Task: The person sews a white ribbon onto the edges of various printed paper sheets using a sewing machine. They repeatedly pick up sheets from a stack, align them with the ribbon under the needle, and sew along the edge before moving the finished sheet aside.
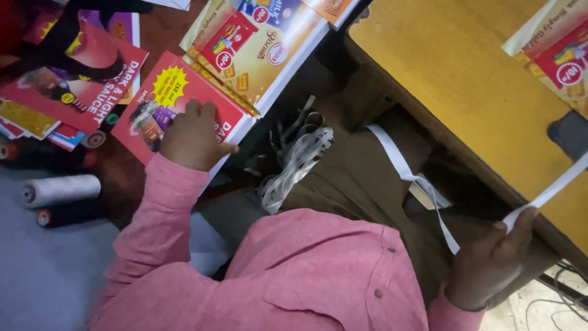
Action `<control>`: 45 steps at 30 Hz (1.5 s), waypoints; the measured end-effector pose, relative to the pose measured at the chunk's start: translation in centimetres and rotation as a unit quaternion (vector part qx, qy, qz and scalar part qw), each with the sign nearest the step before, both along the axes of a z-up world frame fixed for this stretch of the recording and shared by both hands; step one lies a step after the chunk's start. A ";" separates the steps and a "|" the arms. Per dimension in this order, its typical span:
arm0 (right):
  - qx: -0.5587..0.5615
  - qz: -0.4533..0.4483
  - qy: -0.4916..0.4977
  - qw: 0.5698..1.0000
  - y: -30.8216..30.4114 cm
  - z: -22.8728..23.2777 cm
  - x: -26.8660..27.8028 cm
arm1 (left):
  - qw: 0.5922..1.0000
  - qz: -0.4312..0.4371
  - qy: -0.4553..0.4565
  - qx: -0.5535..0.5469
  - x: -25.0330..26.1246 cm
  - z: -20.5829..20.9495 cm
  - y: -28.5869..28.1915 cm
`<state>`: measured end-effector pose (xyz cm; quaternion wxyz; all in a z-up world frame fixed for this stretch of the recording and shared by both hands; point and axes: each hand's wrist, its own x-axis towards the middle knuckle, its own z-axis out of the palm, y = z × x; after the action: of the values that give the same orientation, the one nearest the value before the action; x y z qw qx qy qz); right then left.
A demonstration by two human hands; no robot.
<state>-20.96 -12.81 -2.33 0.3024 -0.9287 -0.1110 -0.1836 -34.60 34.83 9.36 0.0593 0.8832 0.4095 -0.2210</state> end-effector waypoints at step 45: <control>0.280 -0.077 0.204 0.935 -1.4 0.2 1.2 | 0.676 -0.612 -0.400 -0.092 35.9 -8.2 -31.7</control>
<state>-19.73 -14.18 -2.16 0.5515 -0.8294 0.0808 -0.0370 1.27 3.13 1.18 0.1502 0.9303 -0.3084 0.1300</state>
